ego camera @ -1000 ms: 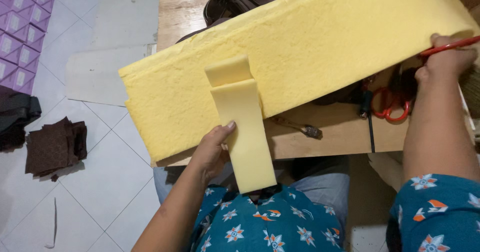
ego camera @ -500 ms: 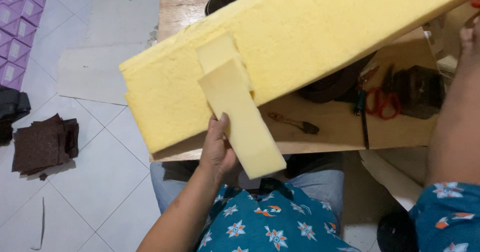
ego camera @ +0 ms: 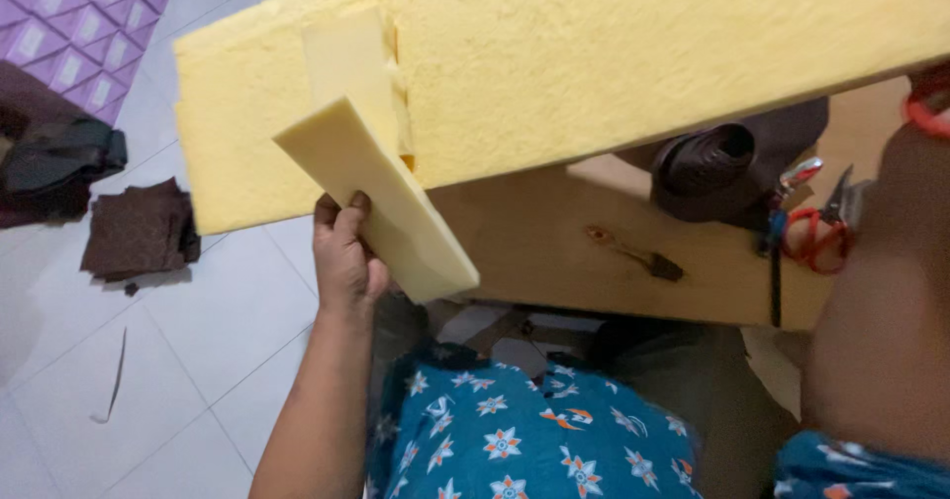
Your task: The person cuts a large yellow foam sheet into smaller rectangular pieces using red-handled scissors. They trim edges and separate strips, placing the cut pieces on the table next to brown shoe-like items.
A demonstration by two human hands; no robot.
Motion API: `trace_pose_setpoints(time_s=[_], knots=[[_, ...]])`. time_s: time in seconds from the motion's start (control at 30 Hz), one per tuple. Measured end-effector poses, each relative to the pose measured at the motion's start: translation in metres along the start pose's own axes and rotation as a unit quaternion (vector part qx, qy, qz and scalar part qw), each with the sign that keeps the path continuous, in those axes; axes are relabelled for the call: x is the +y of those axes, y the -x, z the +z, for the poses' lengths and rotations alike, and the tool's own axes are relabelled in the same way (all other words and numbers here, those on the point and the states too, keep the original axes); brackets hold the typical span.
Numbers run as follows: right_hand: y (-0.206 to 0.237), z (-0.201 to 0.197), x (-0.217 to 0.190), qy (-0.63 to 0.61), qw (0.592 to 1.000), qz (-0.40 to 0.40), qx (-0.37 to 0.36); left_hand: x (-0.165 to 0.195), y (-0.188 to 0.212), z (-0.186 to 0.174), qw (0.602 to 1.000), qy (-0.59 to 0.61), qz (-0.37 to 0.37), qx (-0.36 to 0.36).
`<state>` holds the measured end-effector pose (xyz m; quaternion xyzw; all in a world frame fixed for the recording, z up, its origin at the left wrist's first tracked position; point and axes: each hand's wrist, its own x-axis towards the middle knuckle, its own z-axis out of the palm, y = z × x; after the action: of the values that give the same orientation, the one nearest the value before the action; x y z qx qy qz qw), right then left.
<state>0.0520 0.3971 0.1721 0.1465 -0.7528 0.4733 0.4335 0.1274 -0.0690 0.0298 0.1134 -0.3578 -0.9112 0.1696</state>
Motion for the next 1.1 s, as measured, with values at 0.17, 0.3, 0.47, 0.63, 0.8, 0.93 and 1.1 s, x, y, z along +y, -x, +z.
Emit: trace_pose_setpoints(time_s=[0.17,0.3,0.47,0.63,0.8,0.93,1.1], knots=[[0.039,0.037,-0.008,0.004,0.999,-0.034,-0.017,0.028,0.012,-0.045,0.986,-0.151,0.056,0.048],[0.092,0.049,-0.011,-0.006,0.999,-0.019,-0.039,0.040,0.030,-0.070,0.962,-0.250,-0.004,0.106],[0.128,0.045,0.003,0.015,0.997,0.062,-0.049,0.072,0.032,-0.083,0.813,-0.526,-0.159,0.191],[0.145,0.038,0.015,0.048,0.996,0.061,-0.040,0.092,-0.004,-0.083,0.906,-0.393,-0.123,0.098],[0.153,0.039,0.021,0.074,0.994,0.083,-0.009,0.094,-0.028,-0.063,0.958,-0.253,-0.120,0.058],[0.162,0.041,0.017,0.032,0.985,0.167,-0.010,0.090,-0.038,-0.033,0.938,-0.315,-0.135,0.045],[0.174,0.051,0.010,0.015,0.971,0.235,0.032,0.089,-0.024,0.002,0.951,-0.295,-0.085,0.016]])
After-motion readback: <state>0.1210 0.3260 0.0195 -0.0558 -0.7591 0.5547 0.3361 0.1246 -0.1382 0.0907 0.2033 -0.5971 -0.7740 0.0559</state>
